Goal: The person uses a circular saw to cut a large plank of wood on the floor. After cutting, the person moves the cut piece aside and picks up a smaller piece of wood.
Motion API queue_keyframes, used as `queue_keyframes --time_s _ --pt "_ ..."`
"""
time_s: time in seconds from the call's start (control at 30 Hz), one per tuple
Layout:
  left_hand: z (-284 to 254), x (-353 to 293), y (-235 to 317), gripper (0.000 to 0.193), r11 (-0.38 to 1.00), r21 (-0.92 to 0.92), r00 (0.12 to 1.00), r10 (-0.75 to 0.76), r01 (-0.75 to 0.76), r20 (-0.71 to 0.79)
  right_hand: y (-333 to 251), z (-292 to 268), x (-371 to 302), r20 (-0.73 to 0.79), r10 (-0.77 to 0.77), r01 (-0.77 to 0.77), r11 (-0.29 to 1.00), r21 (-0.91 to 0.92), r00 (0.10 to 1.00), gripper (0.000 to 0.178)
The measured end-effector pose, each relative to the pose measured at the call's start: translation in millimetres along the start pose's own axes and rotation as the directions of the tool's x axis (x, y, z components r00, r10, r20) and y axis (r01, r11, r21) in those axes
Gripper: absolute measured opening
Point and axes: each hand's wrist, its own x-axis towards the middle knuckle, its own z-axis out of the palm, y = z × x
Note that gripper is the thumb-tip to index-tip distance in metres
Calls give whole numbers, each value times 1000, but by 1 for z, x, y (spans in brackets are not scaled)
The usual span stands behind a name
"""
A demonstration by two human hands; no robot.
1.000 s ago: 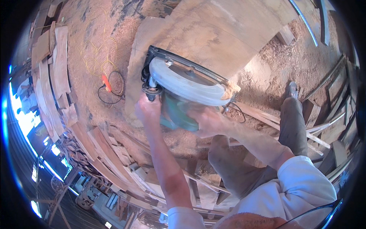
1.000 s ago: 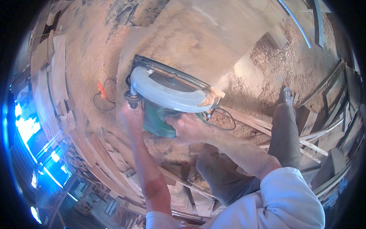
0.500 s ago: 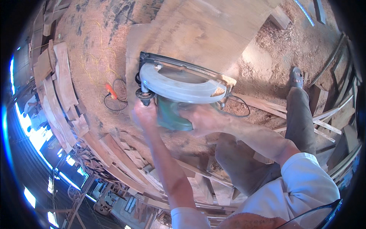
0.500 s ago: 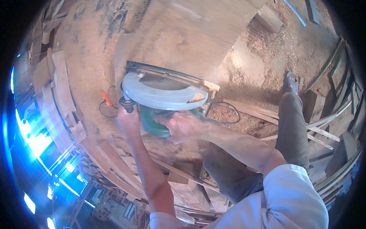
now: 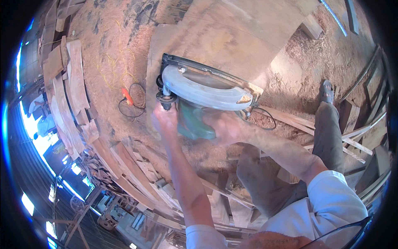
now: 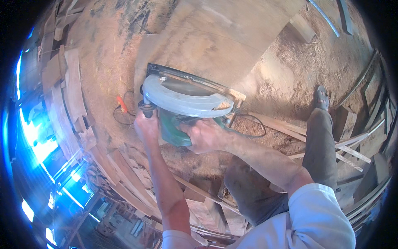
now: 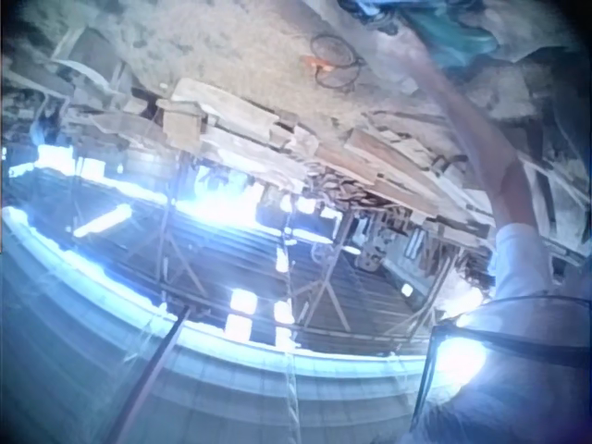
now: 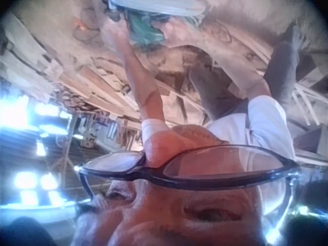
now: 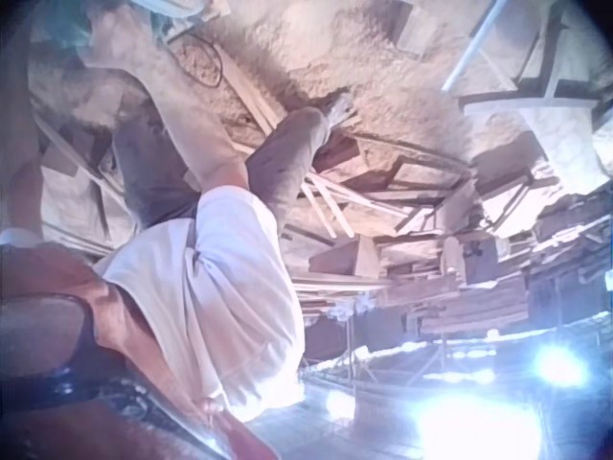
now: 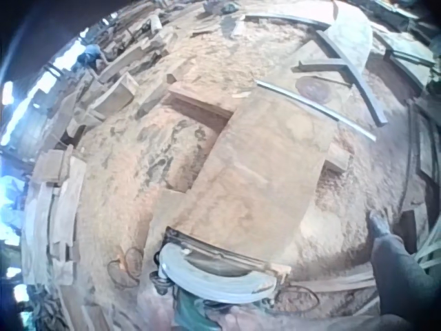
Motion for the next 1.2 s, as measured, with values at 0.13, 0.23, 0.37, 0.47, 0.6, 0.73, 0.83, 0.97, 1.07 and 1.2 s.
queue_keyframes --time_s 0.13,0.23,0.37,0.47,0.6,0.73,0.83,0.97,1.07,1.2 --pt "0 1 1 26 998 -1 998 62 -62 -25 0 1 -1 4 7 -7 1000 -5 1000 54" --pt "-1 1 -1 24 995 -52 996 84 -86 -32 -5 -1 -1 -2 4 -4 1000 6 1000 54" --pt "-4 -2 1 23 998 -47 998 47 -46 38 -11 -9 1 134 90 -94 995 26 987 55" --pt "-4 -3 9 25 998 -48 998 35 -32 52 -6 -6 -3 86 74 -77 997 26 994 55" --pt "-4 1 4 26 989 -79 992 123 -123 -8 -1 3 -6 -68 4 -4 1000 -4 998 53" --pt "-5 3 1 28 997 -49 996 70 -67 61 -9 2 -9 -79 97 -97 995 2 992 49" --pt "-8 5 -1 30 999 -45 997 31 -28 66 -18 -4 -8 8 175 -175 984 -32 985 48" --pt "-21 -7 33 32 998 42 985 -54 48 162 -9 -1 -19 21 229 -225 967 -123 973 52" --pt "-4 -40 16 33 999 -13 982 -35 38 185 -5 4 -58 29 250 -245 962 -117 968 59" --pt "3 -103 58 39 998 -4 928 -55 61 368 20 -8 -136 -137 -118 66 940 -336 984 57"
